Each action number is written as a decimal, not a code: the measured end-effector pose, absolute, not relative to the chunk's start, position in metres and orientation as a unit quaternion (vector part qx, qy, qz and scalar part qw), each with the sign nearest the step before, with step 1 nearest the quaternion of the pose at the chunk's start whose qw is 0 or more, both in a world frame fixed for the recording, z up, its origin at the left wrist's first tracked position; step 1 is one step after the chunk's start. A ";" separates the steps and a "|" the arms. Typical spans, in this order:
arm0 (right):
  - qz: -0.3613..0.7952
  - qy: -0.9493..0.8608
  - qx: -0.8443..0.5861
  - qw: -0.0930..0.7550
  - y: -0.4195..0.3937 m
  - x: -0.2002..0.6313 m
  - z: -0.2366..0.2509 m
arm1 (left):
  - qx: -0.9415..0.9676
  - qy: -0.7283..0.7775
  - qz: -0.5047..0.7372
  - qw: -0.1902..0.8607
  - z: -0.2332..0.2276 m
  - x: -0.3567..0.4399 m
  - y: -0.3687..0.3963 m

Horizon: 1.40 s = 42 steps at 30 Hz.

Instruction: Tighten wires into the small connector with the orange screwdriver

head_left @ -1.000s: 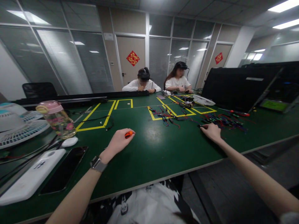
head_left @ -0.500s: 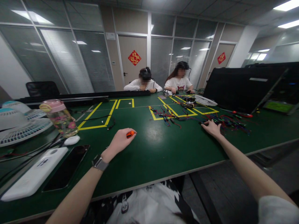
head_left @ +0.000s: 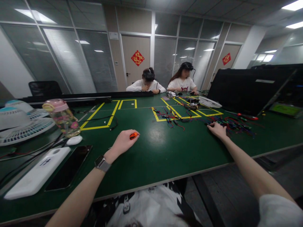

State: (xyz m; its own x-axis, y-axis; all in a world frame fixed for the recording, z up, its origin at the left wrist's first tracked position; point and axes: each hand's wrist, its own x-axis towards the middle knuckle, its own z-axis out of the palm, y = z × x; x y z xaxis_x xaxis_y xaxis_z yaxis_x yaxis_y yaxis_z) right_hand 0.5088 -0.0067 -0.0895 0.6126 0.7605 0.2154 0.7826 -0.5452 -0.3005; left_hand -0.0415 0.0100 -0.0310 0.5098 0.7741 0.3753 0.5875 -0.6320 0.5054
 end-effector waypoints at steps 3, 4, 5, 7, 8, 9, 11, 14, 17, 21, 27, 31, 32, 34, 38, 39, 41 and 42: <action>-0.027 -0.433 -0.883 0.179 -0.007 0.510 -0.088 | 0.855 0.398 0.292 0.161 -0.032 -0.042 0.010; -0.026 -0.432 -0.884 0.177 -0.008 0.511 -0.087 | 0.855 0.398 0.291 0.161 -0.031 -0.042 0.009; -0.025 -0.432 -0.884 0.176 -0.008 0.511 -0.086 | 0.855 0.399 0.289 0.162 -0.031 -0.041 0.009; -0.023 -0.433 -0.884 0.174 -0.010 0.512 -0.084 | 0.856 0.398 0.288 0.162 -0.031 -0.041 0.009; -0.022 -0.434 -0.884 0.172 -0.011 0.512 -0.084 | 0.856 0.397 0.289 0.160 -0.031 -0.041 0.009; -0.020 -0.434 -0.884 0.171 -0.012 0.512 -0.083 | 0.857 0.397 0.289 0.156 -0.032 -0.041 0.009; -0.019 -0.432 -0.886 0.169 -0.013 0.512 -0.083 | 0.857 0.399 0.289 0.151 -0.033 -0.041 0.010; -0.019 -0.428 -0.888 0.168 -0.014 0.512 -0.082 | 0.856 0.402 0.285 0.155 -0.034 -0.040 0.011; -0.022 -0.420 -0.891 0.170 -0.013 0.511 -0.080 | 0.857 0.401 0.283 0.160 -0.034 -0.040 0.011; -0.022 -0.410 -0.895 0.173 -0.011 0.511 -0.078 | 0.857 0.403 0.283 0.154 -0.032 -0.039 0.009; -0.037 -0.409 -0.896 0.171 -0.007 0.509 -0.077 | 0.860 0.406 0.270 0.152 -0.031 -0.038 0.006; -0.064 -0.416 -0.893 0.162 -0.008 0.508 -0.078 | 0.861 0.403 0.271 0.153 -0.031 -0.038 0.006; -0.071 -0.417 -0.892 0.161 -0.009 0.507 -0.078 | 0.861 0.402 0.271 0.154 -0.031 -0.038 0.006; -0.086 -0.419 -0.890 0.160 -0.009 0.506 -0.079 | 0.862 0.399 0.272 0.157 -0.031 -0.038 0.007; -0.125 -0.416 -0.885 0.169 -0.009 0.504 -0.080 | 0.862 0.397 0.273 0.158 -0.032 -0.038 0.008; -0.138 -0.414 -0.883 0.173 -0.009 0.503 -0.080 | 0.862 0.398 0.272 0.155 -0.032 -0.038 0.008; -0.167 -0.411 -0.877 0.184 -0.008 0.501 -0.081 | 0.864 0.397 0.272 0.147 -0.033 -0.038 0.008; -0.180 -0.409 -0.875 0.188 -0.007 0.500 -0.082 | 0.866 0.395 0.272 0.145 -0.033 -0.038 0.008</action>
State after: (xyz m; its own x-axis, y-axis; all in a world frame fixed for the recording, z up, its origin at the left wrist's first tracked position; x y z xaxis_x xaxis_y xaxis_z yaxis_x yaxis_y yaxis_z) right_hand 0.5004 -0.0068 -0.0821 0.6013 0.6474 0.4683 0.7828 -0.5948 -0.1829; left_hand -0.0377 0.0082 -0.0329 0.5405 0.7625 0.3556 0.6047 -0.6460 0.4660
